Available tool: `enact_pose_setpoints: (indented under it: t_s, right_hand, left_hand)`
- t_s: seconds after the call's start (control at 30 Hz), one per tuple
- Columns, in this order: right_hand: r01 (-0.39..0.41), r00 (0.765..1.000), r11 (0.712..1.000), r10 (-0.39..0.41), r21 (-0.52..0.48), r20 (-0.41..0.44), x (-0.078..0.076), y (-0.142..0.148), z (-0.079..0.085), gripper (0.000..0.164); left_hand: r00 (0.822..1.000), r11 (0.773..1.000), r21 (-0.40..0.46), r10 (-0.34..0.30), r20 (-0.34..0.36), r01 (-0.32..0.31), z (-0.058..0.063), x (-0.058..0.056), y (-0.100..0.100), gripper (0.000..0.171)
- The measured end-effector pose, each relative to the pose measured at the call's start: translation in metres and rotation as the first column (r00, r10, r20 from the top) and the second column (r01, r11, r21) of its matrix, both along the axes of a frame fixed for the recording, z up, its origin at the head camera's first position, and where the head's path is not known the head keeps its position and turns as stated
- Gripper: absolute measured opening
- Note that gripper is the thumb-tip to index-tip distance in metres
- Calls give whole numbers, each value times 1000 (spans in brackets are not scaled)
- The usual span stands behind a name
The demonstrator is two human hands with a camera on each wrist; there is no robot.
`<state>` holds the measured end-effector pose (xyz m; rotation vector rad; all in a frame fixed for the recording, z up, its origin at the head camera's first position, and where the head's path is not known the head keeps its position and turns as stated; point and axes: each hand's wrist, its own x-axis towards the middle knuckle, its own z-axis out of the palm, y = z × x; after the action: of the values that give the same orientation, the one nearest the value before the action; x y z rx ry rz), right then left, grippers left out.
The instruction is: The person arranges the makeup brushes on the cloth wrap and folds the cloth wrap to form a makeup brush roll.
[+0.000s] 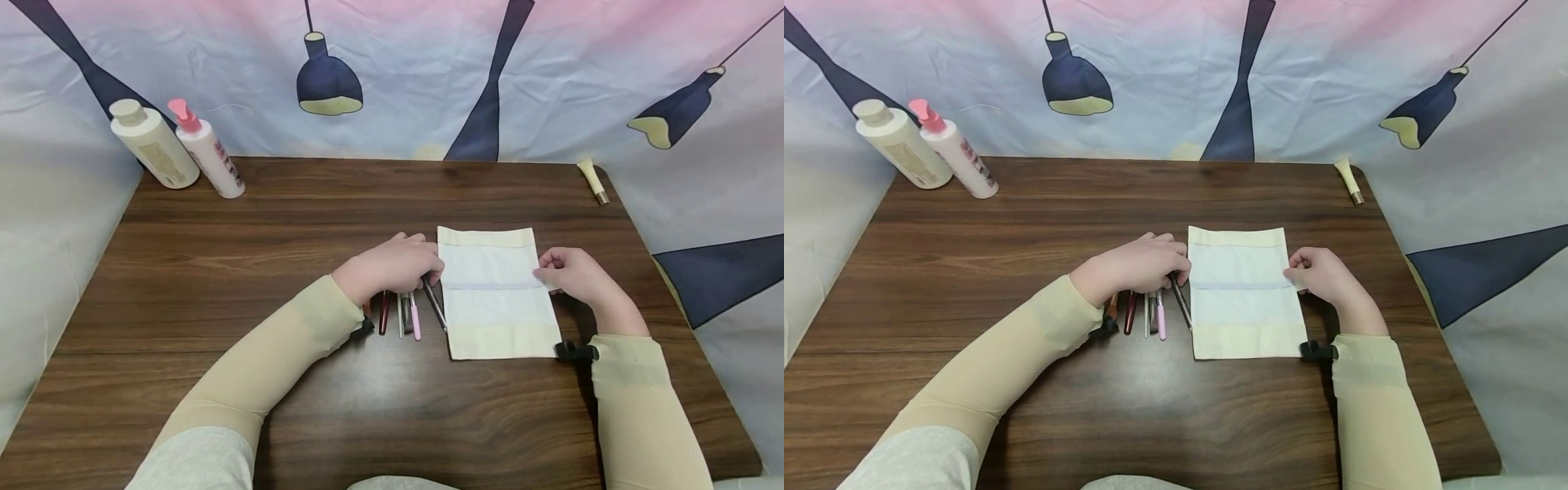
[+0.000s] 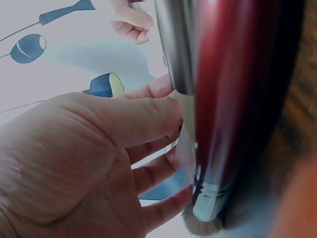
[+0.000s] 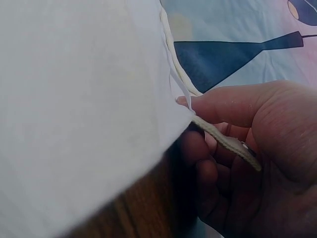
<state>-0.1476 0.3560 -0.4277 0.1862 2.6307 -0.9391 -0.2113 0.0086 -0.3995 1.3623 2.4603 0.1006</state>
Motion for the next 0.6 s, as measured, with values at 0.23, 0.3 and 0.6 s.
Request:
enact_pose_setpoints:
  t_s: [0.23,0.3,0.6]
  right_hand:
    - [-9,1000,1000,9,5,-10,1,1,0,21]
    - [-26,1000,1000,26,3,-15,1,1,0,22]
    - [-97,995,994,96,-49,-16,2,2,3,25]
  left_hand:
    - [985,996,84,4,171,-19,5,-10,-6,8]
    - [970,989,142,-6,243,-29,8,-15,-9,7]
    - [864,900,401,-60,500,-169,19,-35,-28,4]
